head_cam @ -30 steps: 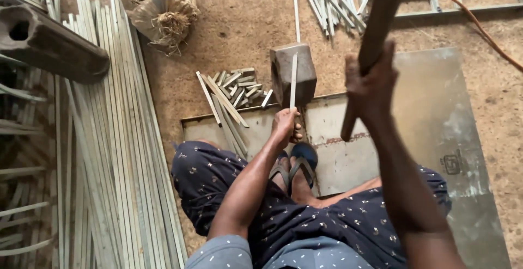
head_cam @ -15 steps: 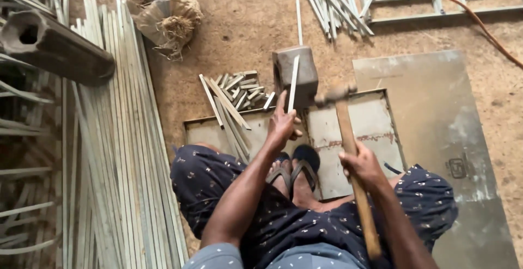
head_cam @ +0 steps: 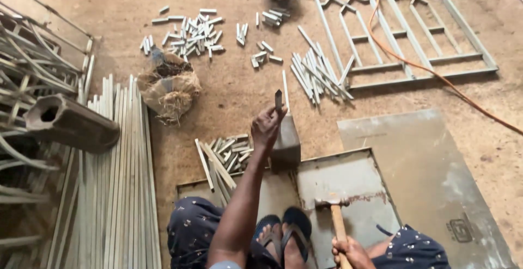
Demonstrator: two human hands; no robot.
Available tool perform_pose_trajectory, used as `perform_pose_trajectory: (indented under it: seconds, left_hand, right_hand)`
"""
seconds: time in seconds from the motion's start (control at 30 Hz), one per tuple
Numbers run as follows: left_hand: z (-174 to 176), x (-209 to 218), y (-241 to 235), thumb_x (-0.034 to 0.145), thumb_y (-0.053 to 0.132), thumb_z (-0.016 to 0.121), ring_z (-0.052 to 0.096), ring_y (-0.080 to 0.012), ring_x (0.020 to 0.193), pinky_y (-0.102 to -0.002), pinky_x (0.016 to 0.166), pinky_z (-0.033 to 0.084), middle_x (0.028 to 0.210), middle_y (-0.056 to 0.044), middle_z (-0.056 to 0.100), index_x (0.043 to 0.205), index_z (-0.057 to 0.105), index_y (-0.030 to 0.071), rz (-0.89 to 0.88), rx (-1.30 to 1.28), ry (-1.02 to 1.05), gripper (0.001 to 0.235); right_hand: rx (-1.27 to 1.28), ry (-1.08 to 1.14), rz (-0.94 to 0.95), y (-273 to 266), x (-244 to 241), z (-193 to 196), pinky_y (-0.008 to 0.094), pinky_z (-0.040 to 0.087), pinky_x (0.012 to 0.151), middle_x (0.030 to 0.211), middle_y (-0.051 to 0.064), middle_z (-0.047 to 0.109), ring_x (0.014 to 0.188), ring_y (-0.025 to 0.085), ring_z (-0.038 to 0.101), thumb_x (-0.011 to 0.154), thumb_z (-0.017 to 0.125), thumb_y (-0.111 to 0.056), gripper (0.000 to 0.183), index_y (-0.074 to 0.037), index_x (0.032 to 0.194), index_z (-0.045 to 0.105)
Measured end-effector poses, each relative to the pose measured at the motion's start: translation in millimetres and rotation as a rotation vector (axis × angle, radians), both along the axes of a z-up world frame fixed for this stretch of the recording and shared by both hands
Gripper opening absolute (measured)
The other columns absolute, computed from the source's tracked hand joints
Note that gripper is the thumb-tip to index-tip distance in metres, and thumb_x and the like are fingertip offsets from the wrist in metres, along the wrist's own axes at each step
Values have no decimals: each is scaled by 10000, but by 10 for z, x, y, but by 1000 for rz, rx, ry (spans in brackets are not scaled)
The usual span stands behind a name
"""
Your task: Hammering and shaping metal rods on a makeshift anvil on the floor.
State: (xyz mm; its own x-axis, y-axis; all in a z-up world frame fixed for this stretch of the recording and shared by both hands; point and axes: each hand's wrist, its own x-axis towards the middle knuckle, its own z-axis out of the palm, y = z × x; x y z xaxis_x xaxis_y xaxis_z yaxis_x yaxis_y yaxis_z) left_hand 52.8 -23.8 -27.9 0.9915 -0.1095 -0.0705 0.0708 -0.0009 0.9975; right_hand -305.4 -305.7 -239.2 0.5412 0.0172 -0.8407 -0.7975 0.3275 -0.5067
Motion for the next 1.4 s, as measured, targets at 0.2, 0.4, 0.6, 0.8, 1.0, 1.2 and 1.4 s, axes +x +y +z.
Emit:
perform_pose_trajectory:
  seconds: [0.2,0.4,0.6,0.8,1.0,1.2,1.4]
  left_hand:
    - [-850,74,-97,986,452,644,566,-204,655,-393,548,460,752,-130,611,917,728,117,200,446,-372,353]
    - [-1002,-966,-32,1039,430,577,575,-188,594,-369,514,482,721,-58,576,943,616,88,-42,-18,263,357]
    - [-1402,-1515,18,1024,415,558,470,-153,437,-332,368,371,681,-39,556,1016,630,92,68,-67,757,331]
    - [-1043,-1396,43,1026,418,517,481,-165,425,-329,371,351,660,-36,579,999,599,105,15,-74,780,325]
    - [-935,-1403,-5,1039,419,520,463,-143,435,-324,365,351,637,-13,513,975,607,95,45,-73,770,341]
    - [-962,-1392,19,1031,405,531,461,-163,424,-341,356,345,622,-28,504,951,595,94,59,-74,680,328]
    - [-991,-1415,35,1039,400,519,492,-160,425,-348,354,371,606,-14,524,925,607,101,9,-6,657,332]
  right_hand:
    - [29,65,-61,137,42,253,364,455,384,721,60,583,509,189,561,865,730,-162,287,-91,1076,548]
    - [-10,9,-17,142,97,174,394,490,361,638,92,591,451,222,580,901,667,-138,131,-60,936,569]
    - [-73,-117,23,207,77,312,314,481,389,692,55,611,490,156,587,888,704,-157,195,-50,950,553]
    - [-279,-341,140,572,268,1281,282,496,419,690,68,603,489,156,588,873,710,-134,280,8,1049,545]
    - [-522,-682,226,928,872,3075,285,553,450,723,61,640,536,140,627,868,723,-133,288,-26,1082,563]
    - [-873,-1131,156,1138,1823,3545,284,555,561,813,49,620,636,143,646,1075,677,-97,312,-18,1219,411]
    - [-1489,-1107,705,593,2205,1715,331,505,444,727,98,631,534,217,611,1016,662,-134,411,-16,1314,405]
